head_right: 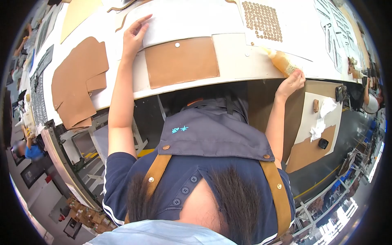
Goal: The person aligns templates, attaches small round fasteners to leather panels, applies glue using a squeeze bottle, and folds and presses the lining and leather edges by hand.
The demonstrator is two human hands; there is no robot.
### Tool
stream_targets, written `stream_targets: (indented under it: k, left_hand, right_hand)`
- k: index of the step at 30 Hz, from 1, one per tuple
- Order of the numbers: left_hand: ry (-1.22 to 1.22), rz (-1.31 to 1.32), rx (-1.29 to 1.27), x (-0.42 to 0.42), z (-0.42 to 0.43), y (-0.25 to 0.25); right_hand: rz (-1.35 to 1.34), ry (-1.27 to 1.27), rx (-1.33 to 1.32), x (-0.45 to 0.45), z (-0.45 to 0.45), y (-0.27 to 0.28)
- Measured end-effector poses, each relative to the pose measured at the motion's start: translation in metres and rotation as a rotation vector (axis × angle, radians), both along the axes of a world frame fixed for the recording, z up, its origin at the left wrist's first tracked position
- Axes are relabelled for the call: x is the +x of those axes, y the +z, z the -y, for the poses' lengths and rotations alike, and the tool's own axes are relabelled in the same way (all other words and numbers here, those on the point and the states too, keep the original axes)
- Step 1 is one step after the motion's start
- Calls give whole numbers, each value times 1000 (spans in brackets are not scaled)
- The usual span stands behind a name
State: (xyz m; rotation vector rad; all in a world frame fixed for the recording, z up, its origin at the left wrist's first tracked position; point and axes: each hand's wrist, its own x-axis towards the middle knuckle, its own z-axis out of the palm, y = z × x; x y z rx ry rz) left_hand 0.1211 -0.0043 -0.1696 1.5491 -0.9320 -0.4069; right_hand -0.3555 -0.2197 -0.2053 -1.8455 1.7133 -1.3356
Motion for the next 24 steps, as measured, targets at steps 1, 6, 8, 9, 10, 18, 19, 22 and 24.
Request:
stream_targets:
  k: [1,6,8,9,10,18,19,22,24]
  left_hand:
    - [-13,30,10,3,-1,-1]
    - [-48,-298,-97,-9,-2,21]
    - [-49,-395,-114,-11,-1,30]
    - [-66,-393,-114,0,-4,19]
    - [-89,-411,-118,1,-3,22]
    - [23,-278,-9,3,-9,44]
    - [44,-249,14,5,-9,45]
    - [167,8,63,13,-1,44]
    - [302,467,18,5,17,53]
  right_hand:
    - [65,15,-84,1,3,-2]
    - [244,244,-425,54,-20,63]
    - [171,505,-102,88,-29,91]
    - [151,661,-29,111,-27,94]
    - [130,818,42,137,-19,94]
    - [368,1062,429,255,4,67]
    - [447,1080,433,258,6,69]
    - [527,1130,464,257,5,78]
    - [529,1158,502,256,3,79]
